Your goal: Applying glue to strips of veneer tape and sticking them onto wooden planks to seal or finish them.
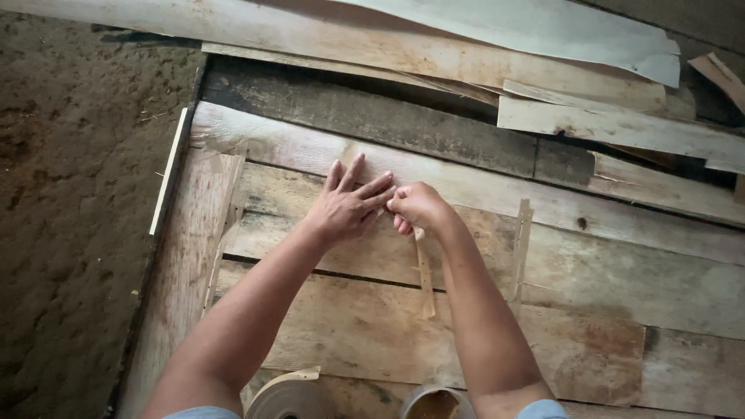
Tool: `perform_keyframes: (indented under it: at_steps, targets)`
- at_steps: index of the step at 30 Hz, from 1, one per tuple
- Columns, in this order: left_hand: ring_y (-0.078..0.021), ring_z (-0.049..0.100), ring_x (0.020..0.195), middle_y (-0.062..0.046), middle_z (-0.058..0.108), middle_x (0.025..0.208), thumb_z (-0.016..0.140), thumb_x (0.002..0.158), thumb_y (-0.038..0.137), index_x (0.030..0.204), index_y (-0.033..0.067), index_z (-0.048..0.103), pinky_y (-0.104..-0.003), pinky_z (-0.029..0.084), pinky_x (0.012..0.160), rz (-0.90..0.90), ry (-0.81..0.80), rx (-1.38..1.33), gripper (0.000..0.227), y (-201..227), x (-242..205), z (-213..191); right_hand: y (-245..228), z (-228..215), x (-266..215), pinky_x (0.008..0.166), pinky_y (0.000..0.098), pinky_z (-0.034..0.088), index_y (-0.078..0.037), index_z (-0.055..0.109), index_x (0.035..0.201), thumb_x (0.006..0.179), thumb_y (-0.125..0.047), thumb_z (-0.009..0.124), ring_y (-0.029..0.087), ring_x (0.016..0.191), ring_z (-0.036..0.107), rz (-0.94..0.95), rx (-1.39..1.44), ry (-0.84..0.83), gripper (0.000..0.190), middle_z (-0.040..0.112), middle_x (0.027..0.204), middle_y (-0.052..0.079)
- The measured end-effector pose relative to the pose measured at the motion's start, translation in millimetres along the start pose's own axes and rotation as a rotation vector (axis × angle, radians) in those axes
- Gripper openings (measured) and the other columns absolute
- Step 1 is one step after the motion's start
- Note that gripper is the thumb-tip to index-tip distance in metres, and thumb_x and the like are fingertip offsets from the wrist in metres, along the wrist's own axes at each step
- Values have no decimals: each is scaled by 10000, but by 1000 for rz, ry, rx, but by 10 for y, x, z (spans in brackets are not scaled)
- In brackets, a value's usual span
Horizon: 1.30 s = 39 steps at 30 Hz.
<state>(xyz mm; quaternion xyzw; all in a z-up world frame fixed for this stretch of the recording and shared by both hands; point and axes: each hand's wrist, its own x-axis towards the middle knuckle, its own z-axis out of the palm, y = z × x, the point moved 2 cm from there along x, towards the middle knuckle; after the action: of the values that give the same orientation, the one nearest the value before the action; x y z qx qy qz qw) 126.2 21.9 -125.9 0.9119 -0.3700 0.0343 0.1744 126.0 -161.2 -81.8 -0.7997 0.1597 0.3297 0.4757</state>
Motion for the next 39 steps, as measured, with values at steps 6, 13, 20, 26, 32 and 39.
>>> perform_keyframes:
  at_steps: [6,13,20,26,32,39]
  targets:
    - [-464,174,1532,170,402,1608,572,925,444,1469,462,509,-725,224,1156,-20,-6,2,547,-17,12,48,26,-62,101,408,381,566,-3,649,730,871,-153,649,264,435,670,50,-111,-69,205,665,566,223]
    - [-450,7,1558,224,277,1653,551,894,614,1459,557,455,-709,61,1212,-149,-276,-102,576,127,99,-309,-16,-245,-562,397,264,507,-38,697,933,902,-233,630,201,494,688,48,165,34,208,710,668,177]
    - [-458,-119,1548,211,111,1701,633,823,639,1401,645,462,-755,-24,1181,-167,-418,-126,602,136,103,-365,-63,-227,-1028,833,305,613,-35,617,1135,989,-53,602,201,924,755,-236,694,105,147,754,1044,134]
    - [-431,-139,1553,164,43,1723,696,786,551,1354,631,541,-746,-34,1181,-190,-367,-254,594,78,51,-375,99,-237,-1258,1076,427,493,-25,706,1049,940,76,642,263,1239,635,-538,627,230,161,681,1246,144]
    - [-353,340,1500,-79,499,1544,830,778,280,1583,333,365,-638,66,1215,-197,69,-1085,932,1115,-242,-1184,-16,-190,-1934,1118,453,444,-87,671,1236,893,-45,681,259,1302,603,-501,399,268,346,560,1523,138]
    - [-204,751,1006,-88,745,981,853,801,83,1544,222,440,-445,465,1119,-547,339,-1399,861,1926,-735,-1168,6,91,-2556,1100,525,441,-135,416,1555,959,-312,629,303,1364,514,-532,298,250,657,393,1634,122]
